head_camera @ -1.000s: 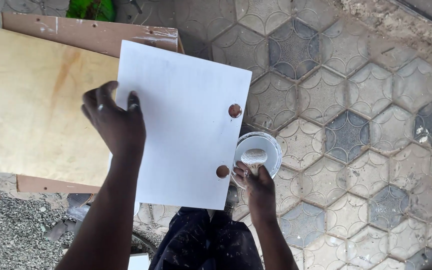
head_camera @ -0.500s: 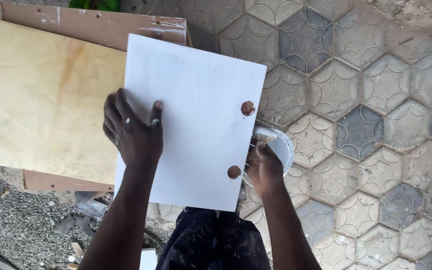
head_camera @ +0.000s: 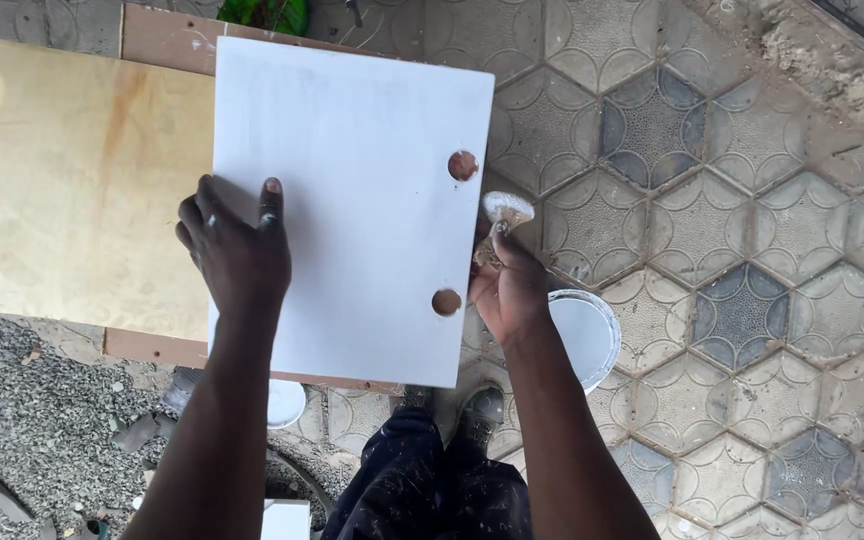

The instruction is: The person pours a liquid from a white bottle into a paint bucket, then adds liquid from a green container. They stir the mixture with a stick and then use a cloth to apply the white paint onto a rectangular wooden board, covering the surface and the edges of the holes.

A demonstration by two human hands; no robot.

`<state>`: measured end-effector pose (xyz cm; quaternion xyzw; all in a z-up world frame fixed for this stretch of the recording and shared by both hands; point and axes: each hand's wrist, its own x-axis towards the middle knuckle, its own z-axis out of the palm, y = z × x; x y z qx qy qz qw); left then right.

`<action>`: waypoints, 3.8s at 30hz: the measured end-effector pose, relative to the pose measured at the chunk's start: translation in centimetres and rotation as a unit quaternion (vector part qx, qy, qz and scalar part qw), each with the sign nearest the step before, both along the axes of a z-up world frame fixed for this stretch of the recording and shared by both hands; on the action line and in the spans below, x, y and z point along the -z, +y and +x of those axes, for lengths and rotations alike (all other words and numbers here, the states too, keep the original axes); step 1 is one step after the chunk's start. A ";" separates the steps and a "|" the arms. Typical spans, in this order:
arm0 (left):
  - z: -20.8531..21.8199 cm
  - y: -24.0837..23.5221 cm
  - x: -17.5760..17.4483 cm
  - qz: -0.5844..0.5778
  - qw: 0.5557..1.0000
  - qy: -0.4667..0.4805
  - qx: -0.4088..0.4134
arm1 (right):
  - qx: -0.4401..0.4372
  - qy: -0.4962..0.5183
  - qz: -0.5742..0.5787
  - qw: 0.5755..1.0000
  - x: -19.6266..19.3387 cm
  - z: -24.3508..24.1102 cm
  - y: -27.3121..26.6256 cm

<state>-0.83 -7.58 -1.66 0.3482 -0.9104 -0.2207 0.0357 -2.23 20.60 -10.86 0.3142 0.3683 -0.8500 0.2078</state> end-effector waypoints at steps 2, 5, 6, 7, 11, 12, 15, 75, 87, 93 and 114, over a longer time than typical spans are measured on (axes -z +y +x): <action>-0.1 -1.0 -0.7 0.027 1.000 0.004 -0.009 | 0.018 -0.025 -0.016 0.999 0.3 -0.1 0.0; 0.6 -2.2 -0.2 0.042 0.998 -0.012 -0.035 | -0.012 -0.073 -0.044 0.996 5.0 0.7 0.9; 0.9 -2.6 0.0 0.042 0.998 -0.012 -0.038 | -0.015 -0.073 -0.044 0.996 4.7 0.6 1.0; 1.2 -3.0 0.2 0.053 0.998 -0.003 -0.036 | -0.030 -0.078 -0.048 0.995 4.5 0.5 1.0; 2.2 -6.3 3.7 0.132 0.989 0.049 -0.037 | -0.114 -0.087 -0.043 0.989 8.0 0.0 0.2; 2.2 -6.6 3.8 0.131 0.989 0.052 -0.035 | -0.113 -0.085 -0.044 0.989 6.6 0.2 -0.6; 2.5 -7.7 3.4 0.197 0.979 0.032 -0.048 | -0.118 -0.099 -0.002 0.988 3.6 0.6 -2.6; 17.4 26.2 7.0 0.370 0.870 -0.268 0.186 | -0.407 -0.004 0.716 0.567 12.7 8.4 14.5; 11.5 24.6 1.9 0.469 0.831 -0.272 0.127 | -0.134 -0.223 0.255 0.931 8.4 9.9 16.1; 13.8 26.4 5.5 0.573 0.801 -0.157 0.081 | -0.245 -0.181 0.258 0.917 10.4 9.6 16.7; 26.5 31.7 29.9 0.565 0.820 -0.004 0.089 | -0.276 -0.184 0.291 0.897 4.6 9.9 15.2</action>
